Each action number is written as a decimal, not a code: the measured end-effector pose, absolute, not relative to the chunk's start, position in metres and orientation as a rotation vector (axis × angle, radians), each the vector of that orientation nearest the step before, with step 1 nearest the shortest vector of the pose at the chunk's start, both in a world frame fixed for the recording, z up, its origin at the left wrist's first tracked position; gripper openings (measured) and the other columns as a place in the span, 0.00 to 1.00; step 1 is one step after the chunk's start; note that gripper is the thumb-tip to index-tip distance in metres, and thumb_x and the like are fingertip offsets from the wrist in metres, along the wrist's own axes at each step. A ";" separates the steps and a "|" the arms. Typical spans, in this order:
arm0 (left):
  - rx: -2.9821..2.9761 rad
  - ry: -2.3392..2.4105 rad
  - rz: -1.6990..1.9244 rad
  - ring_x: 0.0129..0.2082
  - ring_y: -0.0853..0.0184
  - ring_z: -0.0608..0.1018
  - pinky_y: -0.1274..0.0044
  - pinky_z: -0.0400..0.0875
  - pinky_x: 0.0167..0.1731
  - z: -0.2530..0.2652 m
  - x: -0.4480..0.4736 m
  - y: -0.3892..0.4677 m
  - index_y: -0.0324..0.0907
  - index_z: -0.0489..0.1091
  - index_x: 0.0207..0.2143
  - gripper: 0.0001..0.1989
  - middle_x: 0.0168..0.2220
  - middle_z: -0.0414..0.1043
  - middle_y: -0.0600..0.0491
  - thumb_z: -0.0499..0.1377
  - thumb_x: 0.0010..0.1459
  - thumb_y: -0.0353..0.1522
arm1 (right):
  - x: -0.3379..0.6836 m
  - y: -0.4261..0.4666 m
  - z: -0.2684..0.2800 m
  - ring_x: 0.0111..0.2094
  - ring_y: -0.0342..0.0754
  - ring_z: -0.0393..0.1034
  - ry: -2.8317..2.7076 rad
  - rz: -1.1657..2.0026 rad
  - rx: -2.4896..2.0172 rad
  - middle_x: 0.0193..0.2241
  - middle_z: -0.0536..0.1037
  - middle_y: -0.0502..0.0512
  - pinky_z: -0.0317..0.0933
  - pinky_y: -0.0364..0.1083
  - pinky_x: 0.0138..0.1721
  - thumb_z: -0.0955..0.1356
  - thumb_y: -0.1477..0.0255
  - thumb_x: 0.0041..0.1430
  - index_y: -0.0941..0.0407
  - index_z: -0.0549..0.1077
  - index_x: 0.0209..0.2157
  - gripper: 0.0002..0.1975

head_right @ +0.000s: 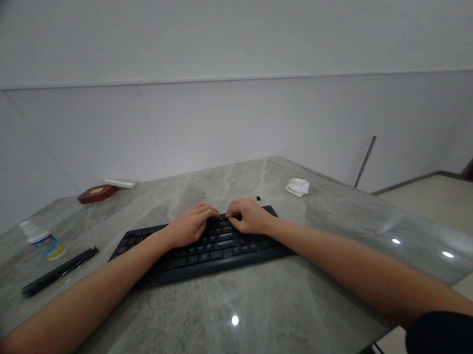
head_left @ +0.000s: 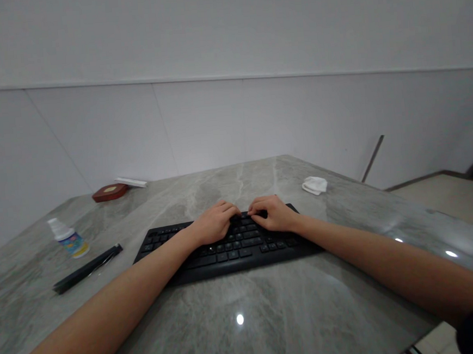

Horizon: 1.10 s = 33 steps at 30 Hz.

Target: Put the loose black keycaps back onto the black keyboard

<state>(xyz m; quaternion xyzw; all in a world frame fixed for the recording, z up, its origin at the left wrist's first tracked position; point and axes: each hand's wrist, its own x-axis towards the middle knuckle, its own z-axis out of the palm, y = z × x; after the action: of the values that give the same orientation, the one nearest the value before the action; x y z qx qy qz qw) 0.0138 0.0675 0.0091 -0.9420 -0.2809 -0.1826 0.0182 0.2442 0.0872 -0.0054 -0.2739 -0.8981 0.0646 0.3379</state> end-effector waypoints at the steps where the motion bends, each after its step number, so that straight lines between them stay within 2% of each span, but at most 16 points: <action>1: -2.922 -0.867 -0.561 0.47 0.62 0.69 0.67 0.68 0.50 0.009 0.014 0.068 0.38 0.67 0.46 0.21 0.44 0.70 0.46 0.47 0.52 0.18 | 0.244 0.087 -0.005 0.30 0.44 0.71 -2.339 0.169 -0.720 0.28 0.78 0.53 0.64 0.42 0.36 0.67 0.80 0.50 0.58 0.76 0.28 0.05; 5: -2.934 -0.844 -0.550 0.47 0.62 0.69 0.67 0.67 0.51 0.009 0.014 0.068 0.38 0.67 0.47 0.21 0.45 0.70 0.46 0.47 0.53 0.18 | 0.244 0.088 -0.005 0.27 0.42 0.69 -2.337 0.180 -0.778 0.26 0.76 0.51 0.63 0.41 0.33 0.67 0.79 0.52 0.58 0.76 0.28 0.05; 14: -2.969 -0.839 -0.551 0.48 0.63 0.69 0.67 0.66 0.52 0.005 0.012 0.071 0.39 0.66 0.50 0.23 0.46 0.69 0.47 0.47 0.53 0.18 | 0.245 0.090 -0.005 0.32 0.44 0.72 -2.330 0.236 -0.735 0.30 0.78 0.53 0.65 0.43 0.37 0.67 0.79 0.53 0.57 0.77 0.29 0.06; 33: -2.978 -0.853 -0.508 0.48 0.62 0.69 0.68 0.66 0.52 0.004 0.011 0.072 0.41 0.65 0.53 0.25 0.47 0.68 0.47 0.47 0.54 0.19 | 0.246 0.092 -0.006 0.32 0.44 0.72 -2.323 0.231 -0.755 0.29 0.79 0.53 0.65 0.44 0.38 0.68 0.78 0.53 0.57 0.77 0.28 0.05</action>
<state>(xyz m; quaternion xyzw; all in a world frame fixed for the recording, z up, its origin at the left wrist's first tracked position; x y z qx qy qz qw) 0.0111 0.0719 0.0043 -0.9487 -0.2718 -0.1617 0.0010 0.2459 0.0918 -0.0063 -0.2897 -0.8914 0.0888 0.3371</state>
